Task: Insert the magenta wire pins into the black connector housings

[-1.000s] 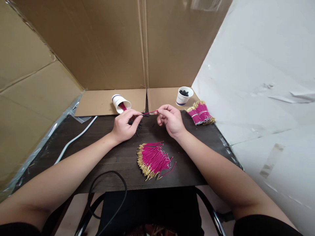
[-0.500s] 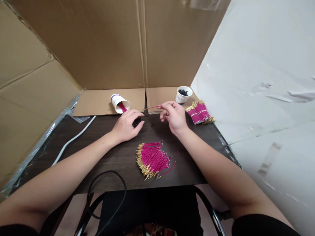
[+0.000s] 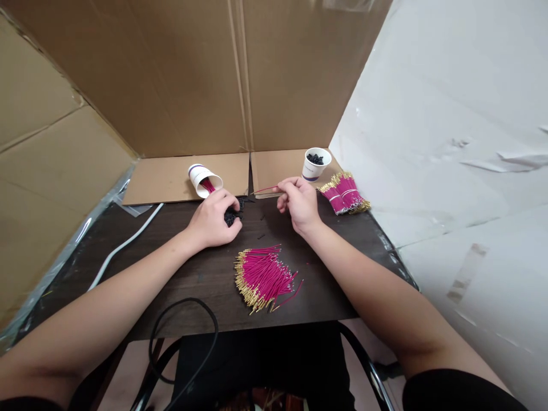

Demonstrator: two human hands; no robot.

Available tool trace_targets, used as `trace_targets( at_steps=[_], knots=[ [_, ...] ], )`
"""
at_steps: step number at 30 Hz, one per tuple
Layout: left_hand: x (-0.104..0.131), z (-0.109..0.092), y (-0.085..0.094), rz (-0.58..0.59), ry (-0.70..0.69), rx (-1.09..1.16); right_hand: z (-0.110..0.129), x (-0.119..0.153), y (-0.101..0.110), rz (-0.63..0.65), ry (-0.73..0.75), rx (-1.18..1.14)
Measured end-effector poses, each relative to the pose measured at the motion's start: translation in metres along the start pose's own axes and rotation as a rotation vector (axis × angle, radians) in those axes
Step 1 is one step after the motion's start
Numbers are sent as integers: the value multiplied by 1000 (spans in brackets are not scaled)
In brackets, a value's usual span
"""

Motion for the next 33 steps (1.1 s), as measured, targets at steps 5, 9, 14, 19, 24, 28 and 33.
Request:
trace_targets(
  at_steps=[5,9,14,19,24,28,33],
  knots=[
    [0,0,-6,17,-41,2,-4,2,-3,11,-19,9],
    [0,3,-8,22,-50,2,-7,3,-4,15,-29,2],
    [0,5,-8,41,-41,30,-11,2,-6,35,-41,16],
    [1,9,-12,50,-40,22,-13,2,-6,37,-52,7],
    [1,6,-14,34,-70,45,-13,2,-6,62,-28,-1],
    [0,6,-9,-111,26,205,-11,4,-7,75,-13,-34],
    [2,15,-23,-212,239,630,-6,9,-11,83,-2,-70]
  ],
)
Point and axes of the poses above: each hand's wrist, its own x-axis away from the middle knuckle, its own y-axis out of the back of the hand, z = x × y, the point moved 7 cm from there along -x, towards the middle knuckle, and after that the axes turned 6 degrees about -y, right-handed, at the moved point
